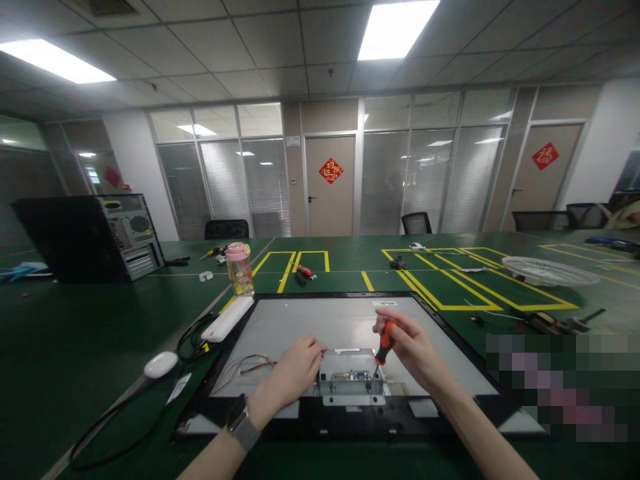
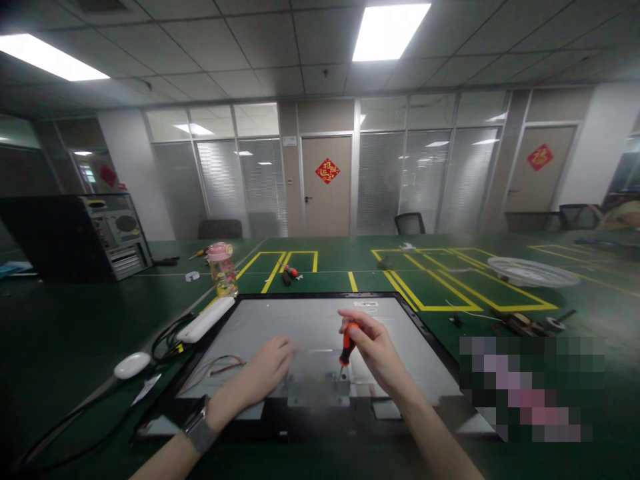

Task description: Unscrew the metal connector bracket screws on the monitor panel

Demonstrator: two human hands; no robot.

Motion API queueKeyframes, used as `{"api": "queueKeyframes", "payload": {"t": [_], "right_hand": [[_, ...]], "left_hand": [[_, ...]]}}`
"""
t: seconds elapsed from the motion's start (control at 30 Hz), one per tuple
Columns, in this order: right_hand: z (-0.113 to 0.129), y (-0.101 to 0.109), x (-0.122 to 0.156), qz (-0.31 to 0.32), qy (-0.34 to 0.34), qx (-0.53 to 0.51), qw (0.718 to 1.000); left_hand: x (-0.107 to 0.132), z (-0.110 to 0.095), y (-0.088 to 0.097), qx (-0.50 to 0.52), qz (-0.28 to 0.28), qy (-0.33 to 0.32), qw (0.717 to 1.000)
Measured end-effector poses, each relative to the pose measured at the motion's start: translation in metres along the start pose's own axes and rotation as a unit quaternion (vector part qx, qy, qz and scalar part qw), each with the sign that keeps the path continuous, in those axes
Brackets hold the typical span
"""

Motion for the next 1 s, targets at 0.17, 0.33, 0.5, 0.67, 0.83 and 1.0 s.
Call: {"api": "queueKeyframes", "payload": {"t": [0.17, 0.33, 0.5, 0.67, 0.83, 1.0], "right_hand": [[-0.0014, -0.0027, -0.0009, 0.001, -0.025, -0.028, 0.999], [-0.0029, -0.0002, -0.0021, -0.014, -0.012, -0.035, 0.999], [-0.0068, -0.0006, -0.0005, -0.009, -0.038, -0.037, 0.999], [-0.0055, -0.0053, -0.0009, 0.01, -0.033, -0.084, 0.996], [-0.0046, -0.0006, -0.0011, -0.01, -0.025, -0.046, 0.999], [-0.0045, -0.003, -0.0002, 0.001, -0.037, -0.038, 0.999]], "left_hand": [[0.0, 0.002, -0.0014, 0.007, -0.004, 0.002, 1.0], [0.0, -0.0011, 0.001, 0.0, 0.003, 0.005, 1.0], [-0.0002, -0.0038, 0.003, -0.012, 0.017, 0.011, 1.0], [-0.0004, -0.0026, 0.0024, -0.005, 0.012, 0.008, 1.0], [-0.0001, -0.0013, 0.0018, 0.0, 0.008, 0.006, 1.0], [-0.0007, 0.0008, -0.0004, 0.0, 0.009, 0.003, 1.0]]}}
Point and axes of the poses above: each hand's wrist, its own x-axis away from the middle knuckle, its own y-axis out of the back of the hand, z = x × y, the point moved 6 cm from there along -x, towards the middle knuckle, and after that the axes turned 1 degree about y, right-handed, at the moved point
